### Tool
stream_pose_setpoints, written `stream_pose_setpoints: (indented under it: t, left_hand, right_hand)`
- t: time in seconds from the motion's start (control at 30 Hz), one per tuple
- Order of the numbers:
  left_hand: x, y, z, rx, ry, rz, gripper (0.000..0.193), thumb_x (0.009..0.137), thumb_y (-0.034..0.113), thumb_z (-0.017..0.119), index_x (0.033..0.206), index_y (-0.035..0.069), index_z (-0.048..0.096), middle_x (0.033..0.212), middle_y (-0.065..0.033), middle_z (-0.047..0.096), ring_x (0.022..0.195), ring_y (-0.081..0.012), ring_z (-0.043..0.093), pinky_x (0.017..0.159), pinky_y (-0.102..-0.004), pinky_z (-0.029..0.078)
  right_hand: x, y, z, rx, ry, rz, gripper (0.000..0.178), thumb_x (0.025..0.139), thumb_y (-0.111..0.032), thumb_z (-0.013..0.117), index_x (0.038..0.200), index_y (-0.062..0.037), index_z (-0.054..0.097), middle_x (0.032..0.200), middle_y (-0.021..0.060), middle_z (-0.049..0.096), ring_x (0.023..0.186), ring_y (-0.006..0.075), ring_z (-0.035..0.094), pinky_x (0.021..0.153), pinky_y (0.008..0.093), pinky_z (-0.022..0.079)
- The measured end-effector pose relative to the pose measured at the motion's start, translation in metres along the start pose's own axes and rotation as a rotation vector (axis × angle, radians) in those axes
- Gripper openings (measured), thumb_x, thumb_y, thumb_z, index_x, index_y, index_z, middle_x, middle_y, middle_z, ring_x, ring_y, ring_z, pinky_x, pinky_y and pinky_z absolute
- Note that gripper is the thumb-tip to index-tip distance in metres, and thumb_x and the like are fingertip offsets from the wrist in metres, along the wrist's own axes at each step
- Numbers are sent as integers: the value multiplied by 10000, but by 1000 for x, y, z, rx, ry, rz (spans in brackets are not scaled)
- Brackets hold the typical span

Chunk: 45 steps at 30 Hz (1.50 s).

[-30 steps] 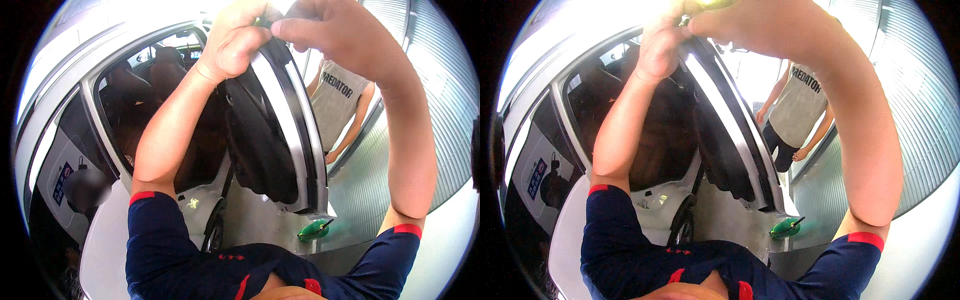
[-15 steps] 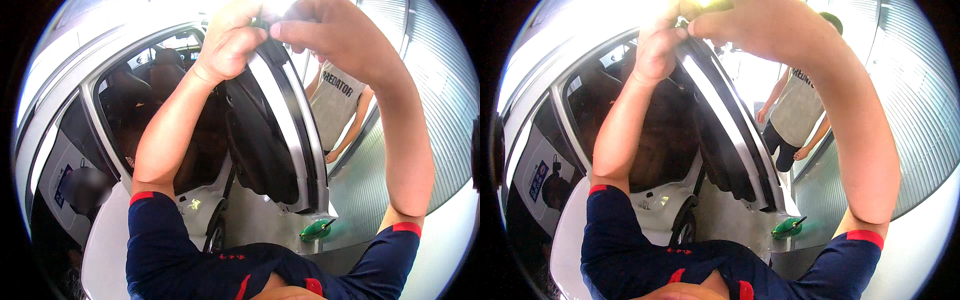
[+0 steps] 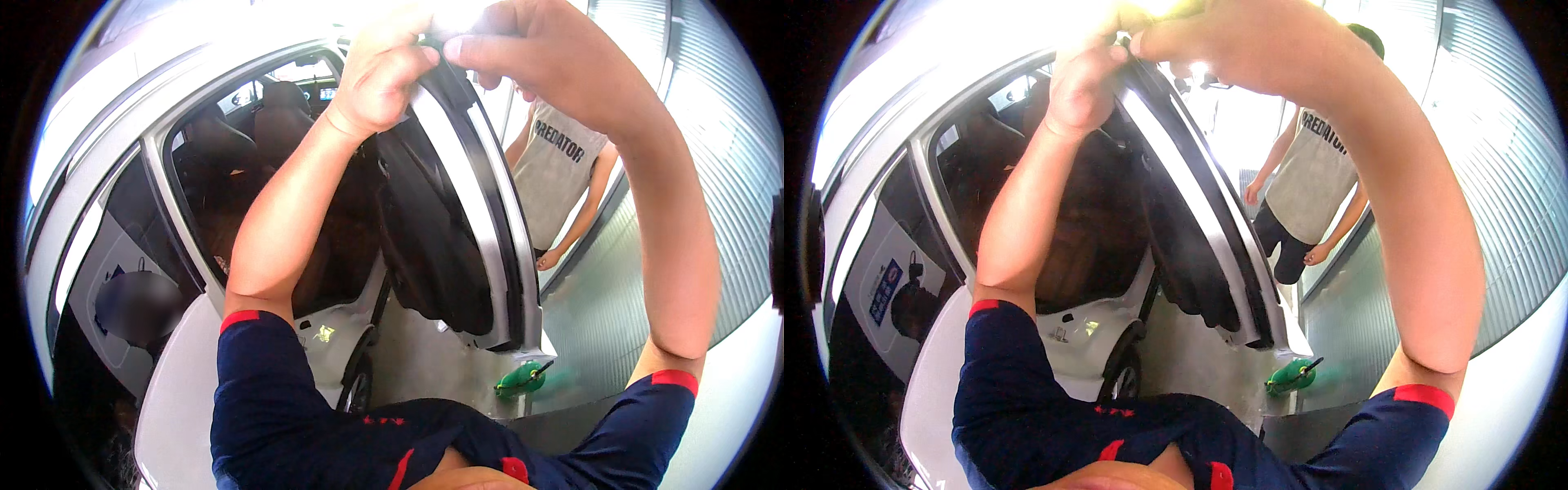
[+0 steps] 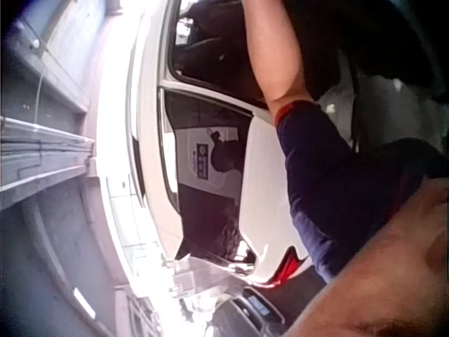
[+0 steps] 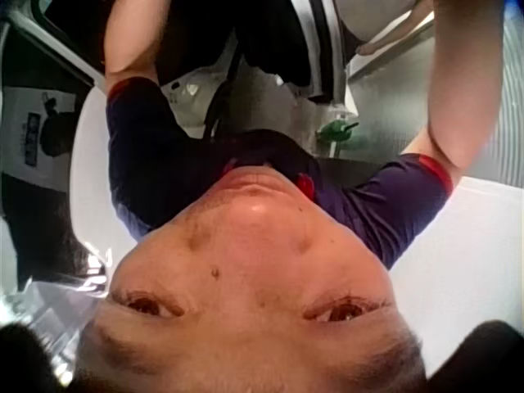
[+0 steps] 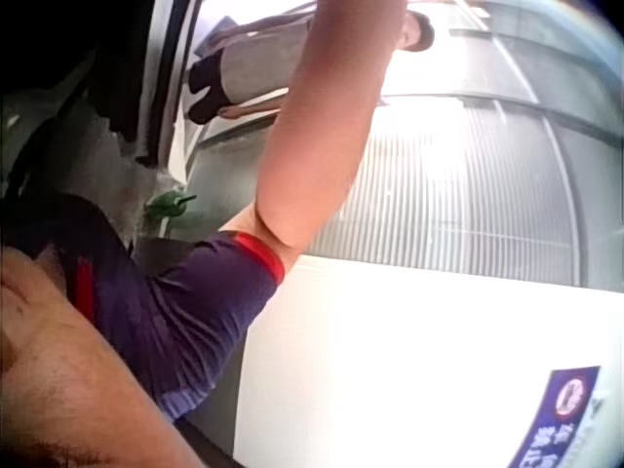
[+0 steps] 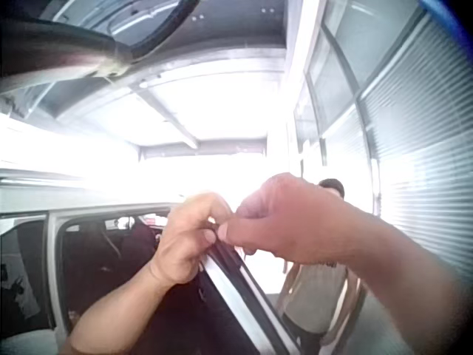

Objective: The person installs a rubber seal onto the upper frame of a car door by pressing it into place by hand, then closes the door.

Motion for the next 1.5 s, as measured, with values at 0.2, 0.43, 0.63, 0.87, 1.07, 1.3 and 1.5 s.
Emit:
stream_pose_setpoints:
  t: [0.2, 0.43, 0.63, 0.87, 1.07, 1.3, 1.5]
  left_hand:
    - [-32, -31, 1, -381, 107, -354, 492, 920, 285, 464, 1228, -65, 622, 1098, -141, 694, 1022, -244, 645, 913, -357, 496]
    - [-22, -28, 8, -341, 152, -240, 519, 990, 331, 433, 1273, -72, 599, 1128, -131, 678, 1059, -220, 626, 943, -345, 484]
    - [-26, -30, 7, -352, 184, -242, 523, 1014, 351, 424, 1273, -66, 604, 1125, -123, 676, 1062, -212, 622, 946, -338, 481]
    - [-27, -33, 6, -359, 188, -277, 529, 1025, 367, 418, 1270, -61, 610, 1127, -118, 675, 1065, -208, 621, 949, -333, 479]
    - [-33, -33, 7, -359, 193, -307, 535, 1035, 381, 413, 1267, -56, 616, 1129, -113, 673, 1067, -206, 620, 951, -329, 477]
    - [-38, -41, 0, -189, 152, -303, 525, 1054, 376, 394, 1258, -48, 627, 1141, -107, 670, 1073, -201, 618, 953, -320, 473]
    - [-28, -36, 4, -44, 34, -63, 470, 1086, 278, 332, 1205, -53, 643, 1136, -108, 676, 1060, -193, 620, 967, -326, 470]
  right_hand:
    - [6, -10, 7, -124, -33, 95, 425, 909, -408, 645, 786, -14, 747, 713, 87, 696, 664, 159, 638, 641, 296, 506]
    - [6, 9, -9, 11, -114, -38, 429, 899, -454, 639, 813, -53, 765, 696, 75, 695, 684, 177, 654, 676, 350, 487]
    - [-11, -7, 6, -271, 146, -24, 456, 901, -484, 640, 861, -51, 777, 715, 98, 705, 715, 209, 672, 690, 383, 486]
    - [9, 9, 5, -190, 45, 12, 460, 943, -454, 622, 864, -25, 767, 708, 123, 700, 668, 218, 659, 649, 385, 496]
    - [11, 13, 10, -89, 42, -132, 420, 955, -384, 651, 854, 12, 747, 679, 137, 682, 629, 217, 639, 621, 367, 495]
    - [-9, 1, 0, 38, 202, 41, 356, 936, -306, 707, 938, 49, 707, 766, 126, 709, 701, 177, 662, 673, 319, 525]
    - [-12, 10, -8, 315, 116, -103, 486, 889, -179, 736, 1265, 54, 535, 839, 98, 722, 697, 120, 653, 634, 273, 518]
Point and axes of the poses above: each hand's wrist, its own x-axis towards the middle knuckle, its own z-axis out of the palm, y = z × x, the point moved 2 cm from there along x, towards the middle knuckle
